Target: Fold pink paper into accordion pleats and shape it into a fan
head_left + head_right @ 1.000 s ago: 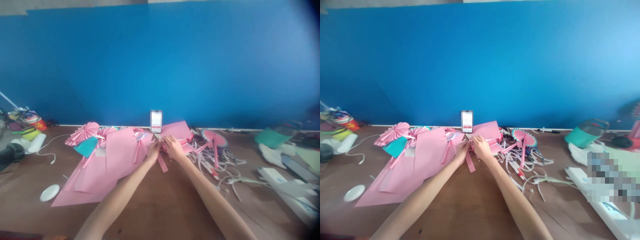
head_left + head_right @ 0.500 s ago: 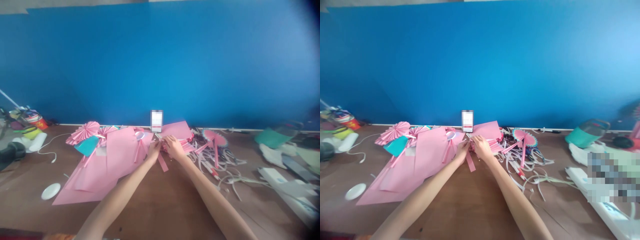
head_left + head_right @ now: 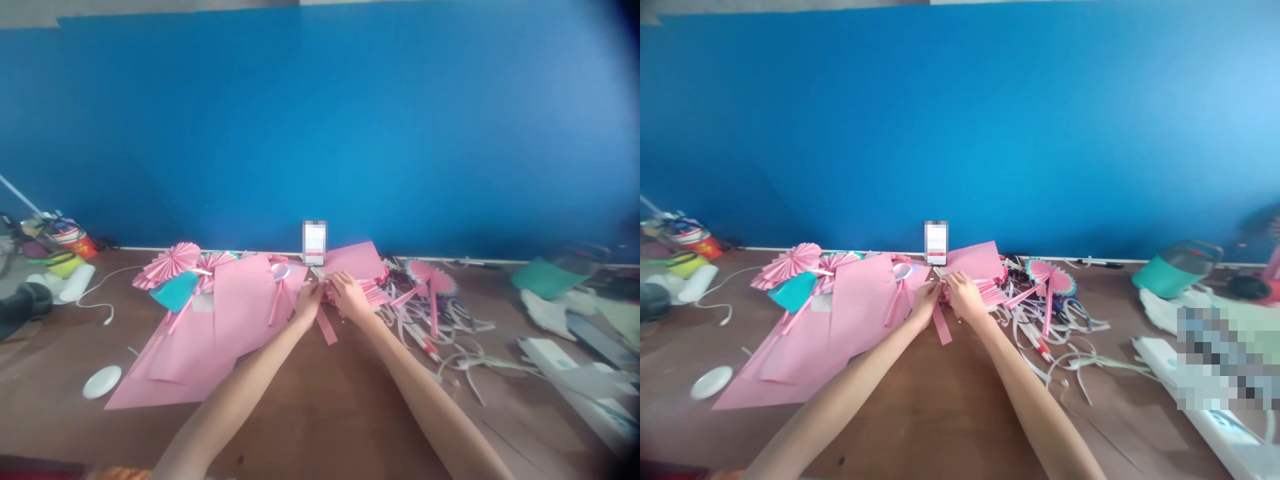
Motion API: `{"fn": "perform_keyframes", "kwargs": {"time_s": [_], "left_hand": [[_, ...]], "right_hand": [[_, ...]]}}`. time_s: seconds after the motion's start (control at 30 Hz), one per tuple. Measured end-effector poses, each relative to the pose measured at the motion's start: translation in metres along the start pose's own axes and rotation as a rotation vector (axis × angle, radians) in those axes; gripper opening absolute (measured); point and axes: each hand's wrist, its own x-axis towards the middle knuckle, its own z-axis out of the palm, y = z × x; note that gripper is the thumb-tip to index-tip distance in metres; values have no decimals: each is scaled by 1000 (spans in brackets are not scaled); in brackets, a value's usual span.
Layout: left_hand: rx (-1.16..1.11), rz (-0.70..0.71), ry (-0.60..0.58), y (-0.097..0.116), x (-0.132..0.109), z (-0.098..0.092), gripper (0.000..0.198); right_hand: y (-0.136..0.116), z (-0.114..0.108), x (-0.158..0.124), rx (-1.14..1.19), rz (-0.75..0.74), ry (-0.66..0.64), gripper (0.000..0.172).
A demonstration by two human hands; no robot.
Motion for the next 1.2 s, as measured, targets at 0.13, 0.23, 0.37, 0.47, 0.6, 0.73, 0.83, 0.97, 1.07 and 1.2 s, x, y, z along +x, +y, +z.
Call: {"fn": "perform_keyframes", "kwargs": {"time_s": [0.13,0.23,0.37,0.47,0.6,0.73,0.83,0.97,1.07,1.2], "left_hand": [[-7,5,-7,0,0,0,32],[-16,6,-11,0,0,1,33],[-10,12,3,0,0,0,33],[-10,12,7,-1,0,0,33],[-15,6,10,-1,0,1,34],[-22,2,3,0,-1,2,35],[-22,1,-1,2,-2,2,35],[-19,2,-4,5,-3,2,35],[-18,-1,1,6,-4,2,36],[-14,-6,6,4,-2,2,36]], "right_hand": [[-1,0,0,-5,3,3,28],[-1,0,0,-11,1,2,27],[-2,0,0,-20,-1,-2,28],[-2,-1,0,-28,1,-9,28],[-3,-2,1,-38,-1,-25,29],[-5,-2,2,-66,-10,-55,31],[-5,-1,2,-73,-6,-52,30],[-6,-1,2,-67,-7,-34,31],[-7,-2,2,-58,-10,-18,31],[-6,-1,1,-55,-9,-4,31]]}}
